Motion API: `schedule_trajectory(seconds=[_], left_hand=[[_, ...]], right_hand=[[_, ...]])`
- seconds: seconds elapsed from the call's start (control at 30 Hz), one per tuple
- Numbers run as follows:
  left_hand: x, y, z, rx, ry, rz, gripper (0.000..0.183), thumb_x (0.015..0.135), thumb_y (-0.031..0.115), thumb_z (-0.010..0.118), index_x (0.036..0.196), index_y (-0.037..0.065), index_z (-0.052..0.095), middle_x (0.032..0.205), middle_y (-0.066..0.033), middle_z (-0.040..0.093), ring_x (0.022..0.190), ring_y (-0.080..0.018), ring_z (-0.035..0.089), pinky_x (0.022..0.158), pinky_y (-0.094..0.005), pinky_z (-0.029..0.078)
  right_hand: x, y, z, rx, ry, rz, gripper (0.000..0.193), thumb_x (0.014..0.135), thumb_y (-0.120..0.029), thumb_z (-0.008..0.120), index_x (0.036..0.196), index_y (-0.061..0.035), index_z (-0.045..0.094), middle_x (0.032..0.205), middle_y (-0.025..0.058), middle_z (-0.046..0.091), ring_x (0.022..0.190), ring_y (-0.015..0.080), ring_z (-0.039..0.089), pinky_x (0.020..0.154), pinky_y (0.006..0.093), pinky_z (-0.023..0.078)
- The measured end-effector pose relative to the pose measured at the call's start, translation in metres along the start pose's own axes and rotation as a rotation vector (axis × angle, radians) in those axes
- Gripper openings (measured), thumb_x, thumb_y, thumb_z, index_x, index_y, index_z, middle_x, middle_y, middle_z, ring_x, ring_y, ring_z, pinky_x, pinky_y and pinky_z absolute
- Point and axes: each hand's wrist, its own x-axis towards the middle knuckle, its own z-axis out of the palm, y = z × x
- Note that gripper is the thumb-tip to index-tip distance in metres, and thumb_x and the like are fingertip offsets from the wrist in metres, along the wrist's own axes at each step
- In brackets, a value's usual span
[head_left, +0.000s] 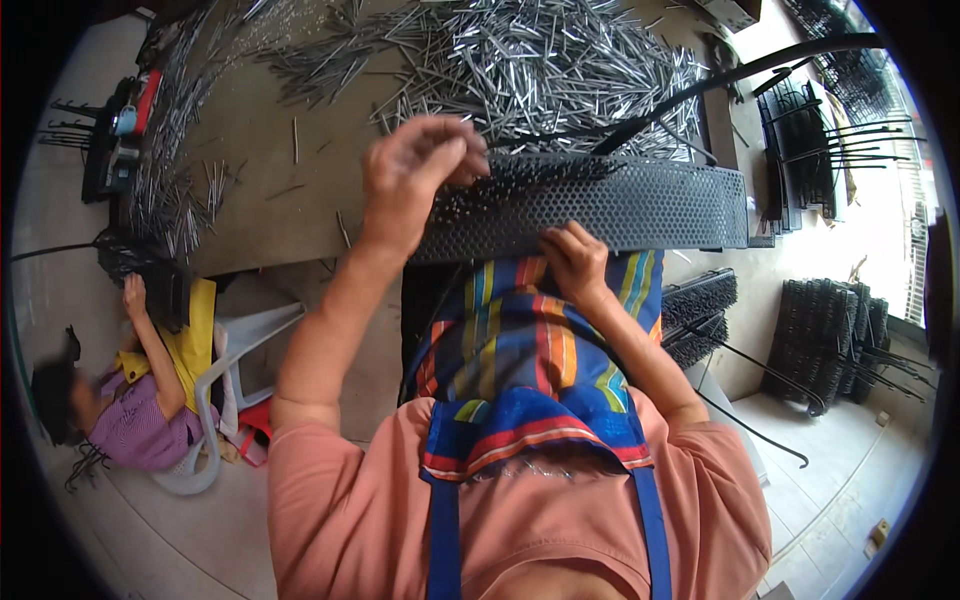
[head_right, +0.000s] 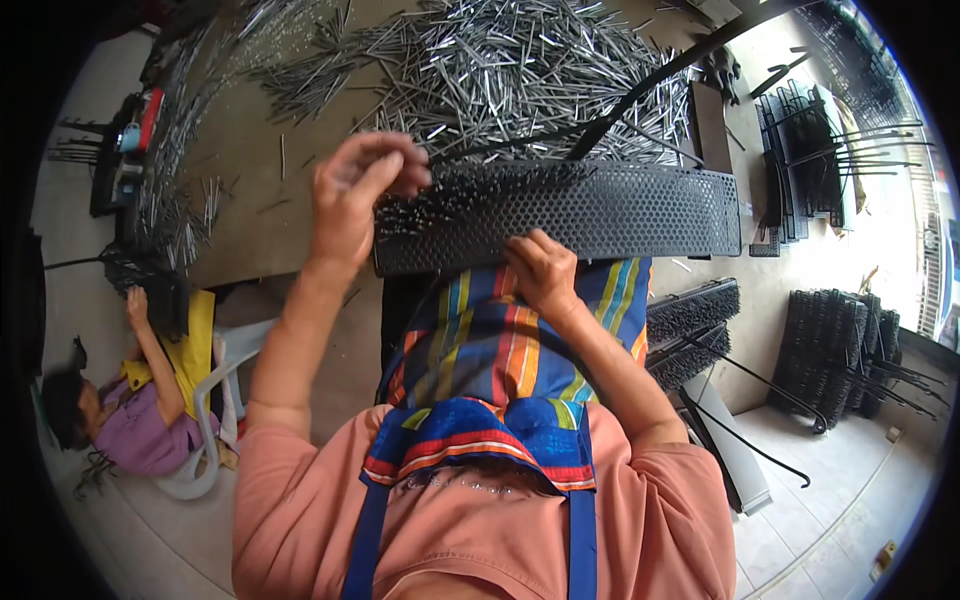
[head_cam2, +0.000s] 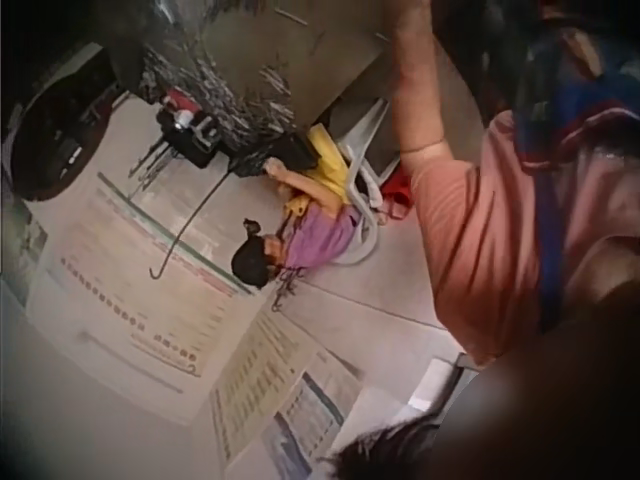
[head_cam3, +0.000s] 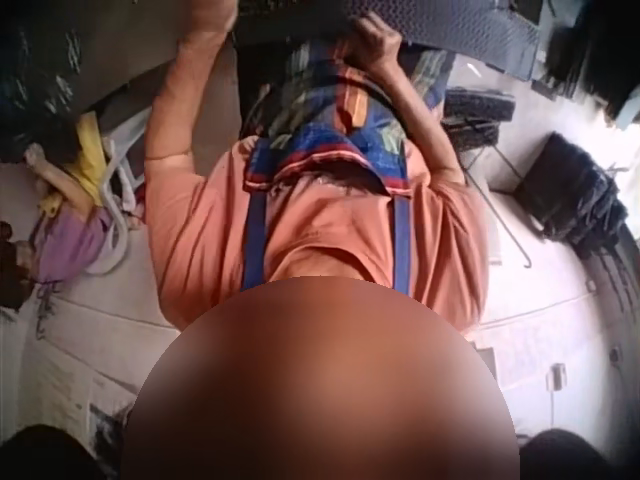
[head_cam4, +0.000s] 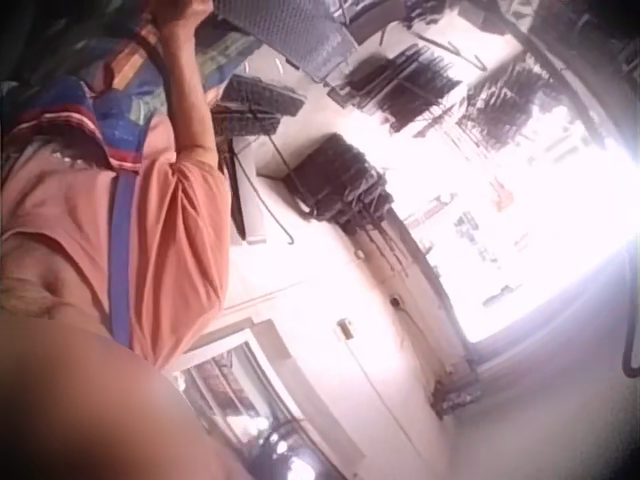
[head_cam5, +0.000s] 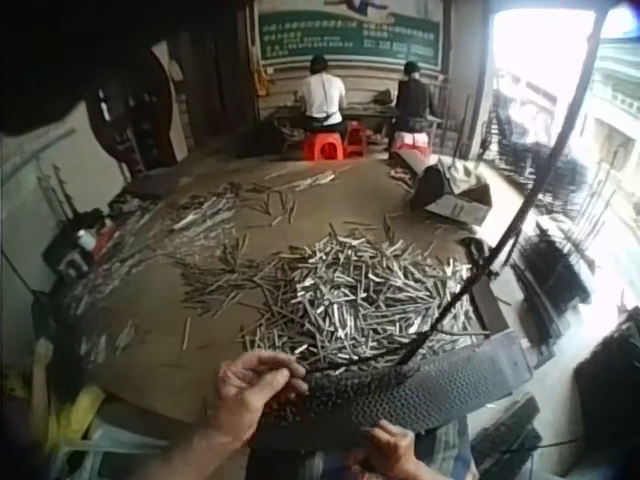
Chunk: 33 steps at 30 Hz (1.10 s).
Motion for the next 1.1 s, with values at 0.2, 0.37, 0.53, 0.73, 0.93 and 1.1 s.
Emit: schedule_trajectory(seconds=[0.2,0.37,0.53,0.73,0.93,1.1], left_hand=[[0.176,-0.083,-0.001,1.409,0.078,-0.239,0.045,0.074,0.041,0.067,0.093,0.001,0.070,0.101,-0.0237,0.068,0.093,-0.0374,0.067,0.080,-0.0454,0.053],[0.231,-0.120,0.021,1.615,0.212,-0.432,0.067,0.074,0.054,0.072,0.120,0.005,0.061,0.125,-0.0146,0.061,0.116,-0.0288,0.059,0.092,-0.0478,0.048],[0.252,-0.130,0.055,1.634,0.391,-0.564,0.116,0.065,0.063,0.077,0.145,-0.003,0.025,0.121,-0.0211,0.060,0.108,-0.0340,0.060,0.091,-0.0487,0.043],[0.258,-0.149,0.088,1.601,0.802,-0.541,0.119,0.065,0.040,0.082,0.148,-0.006,0.011,0.117,-0.0242,0.060,0.099,-0.0356,0.062,0.092,-0.0530,0.044],[0.262,-0.147,0.073,1.564,0.430,-0.362,0.113,0.070,0.025,0.079,0.148,-0.008,0.003,0.116,-0.0217,0.061,0.099,-0.0315,0.065,0.082,-0.0364,0.054],[0.251,-0.147,0.080,1.689,0.647,-0.312,0.123,0.063,0.038,0.087,0.149,-0.003,0.009,0.125,-0.0174,0.053,0.107,-0.0316,0.059,0.087,-0.0414,0.052]], right_hand=[[0.011,-0.004,0.004,0.012,-0.011,0.077,0.014,0.071,-0.004,0.073,0.084,-0.0057,0.067,0.072,0.0091,0.057,0.062,0.0287,0.061,0.054,0.0360,0.048],[0.010,-0.002,0.000,0.001,-0.066,0.014,0.015,0.072,-0.008,0.072,0.087,-0.0085,0.068,0.075,0.0072,0.057,0.063,0.0270,0.059,0.056,0.0367,0.047],[0.006,0.005,0.001,0.028,-0.054,-0.063,0.015,0.072,-0.009,0.070,0.087,-0.0103,0.067,0.079,0.0045,0.058,0.063,0.0241,0.058,0.056,0.0358,0.046],[0.000,0.014,-0.003,0.093,-0.061,-0.083,0.015,0.073,-0.010,0.072,0.088,-0.0084,0.068,0.080,0.0051,0.060,0.063,0.0236,0.058,0.055,0.0360,0.045],[0.001,0.022,-0.009,0.160,-0.076,-0.163,0.015,0.072,-0.007,0.069,0.087,-0.0071,0.067,0.079,0.0053,0.057,0.063,0.0231,0.058,0.055,0.0353,0.044],[-0.003,0.029,-0.010,0.215,-0.086,-0.194,0.015,0.072,-0.007,0.067,0.087,-0.0066,0.066,0.078,0.0058,0.057,0.064,0.0235,0.058,0.055,0.0355,0.044]])
